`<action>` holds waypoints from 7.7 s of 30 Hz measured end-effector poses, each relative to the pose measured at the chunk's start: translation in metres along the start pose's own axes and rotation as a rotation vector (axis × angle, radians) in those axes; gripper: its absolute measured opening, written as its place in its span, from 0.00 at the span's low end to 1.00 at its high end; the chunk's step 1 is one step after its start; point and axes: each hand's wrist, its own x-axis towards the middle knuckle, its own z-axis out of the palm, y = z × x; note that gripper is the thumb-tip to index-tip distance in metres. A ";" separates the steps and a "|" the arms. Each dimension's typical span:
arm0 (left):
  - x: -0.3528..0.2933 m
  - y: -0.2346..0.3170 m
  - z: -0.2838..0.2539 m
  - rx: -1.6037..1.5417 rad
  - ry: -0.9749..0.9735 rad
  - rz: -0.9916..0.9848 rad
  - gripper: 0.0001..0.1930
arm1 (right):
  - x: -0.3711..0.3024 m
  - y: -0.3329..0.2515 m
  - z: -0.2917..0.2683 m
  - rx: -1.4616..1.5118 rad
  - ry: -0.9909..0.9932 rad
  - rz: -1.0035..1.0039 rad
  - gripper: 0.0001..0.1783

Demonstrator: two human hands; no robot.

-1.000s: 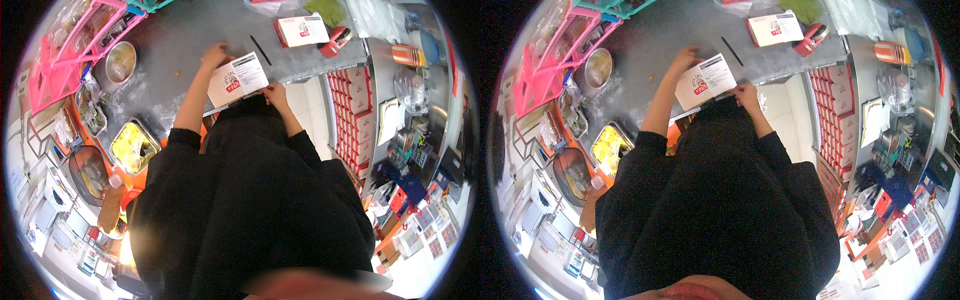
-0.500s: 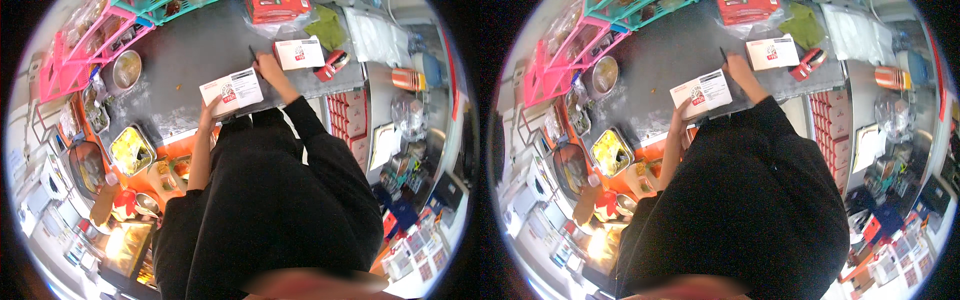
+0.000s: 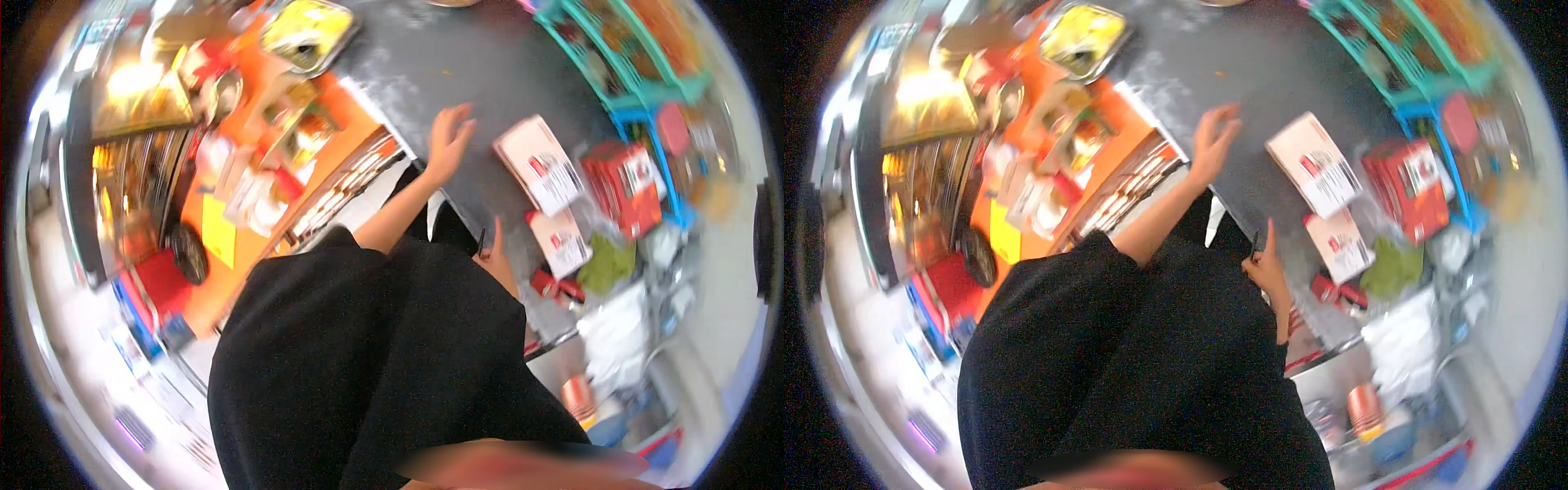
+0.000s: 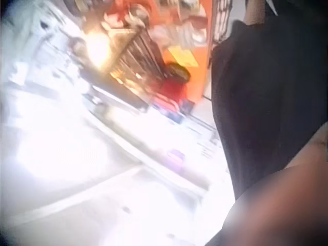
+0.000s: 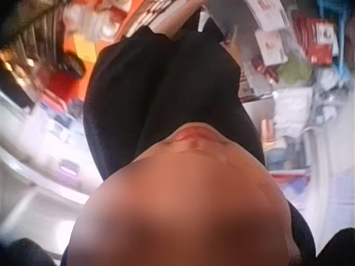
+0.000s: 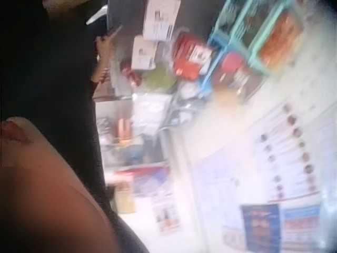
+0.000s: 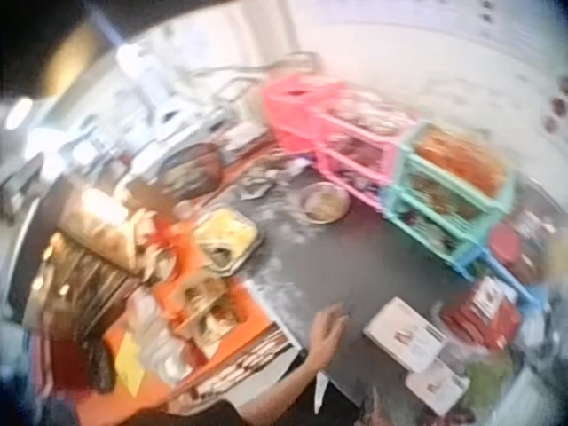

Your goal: The person prepares food orders by putting rice and fried chicken into boxes, marking receipts with a pen, and organizing the boxes on a counter.

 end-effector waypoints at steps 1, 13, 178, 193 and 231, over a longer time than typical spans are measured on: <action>-0.023 -0.005 -0.039 -0.066 0.214 -0.063 0.17 | 0.002 -0.022 0.000 -0.005 -0.034 -0.146 0.47; -0.133 -0.197 -0.237 0.966 0.672 -0.544 0.30 | 0.127 -0.156 0.084 0.269 -0.812 -0.215 0.07; -0.068 0.028 -0.069 0.677 -0.641 0.848 0.46 | 0.026 0.145 0.020 1.433 1.608 -0.439 0.24; -0.036 0.049 -0.078 0.732 -0.531 0.896 0.39 | 0.045 -0.068 0.107 0.353 0.745 -0.123 0.16; 0.057 -0.204 -0.480 -0.808 1.109 -0.927 0.32 | 0.236 -0.352 0.217 -0.134 0.295 -1.008 0.49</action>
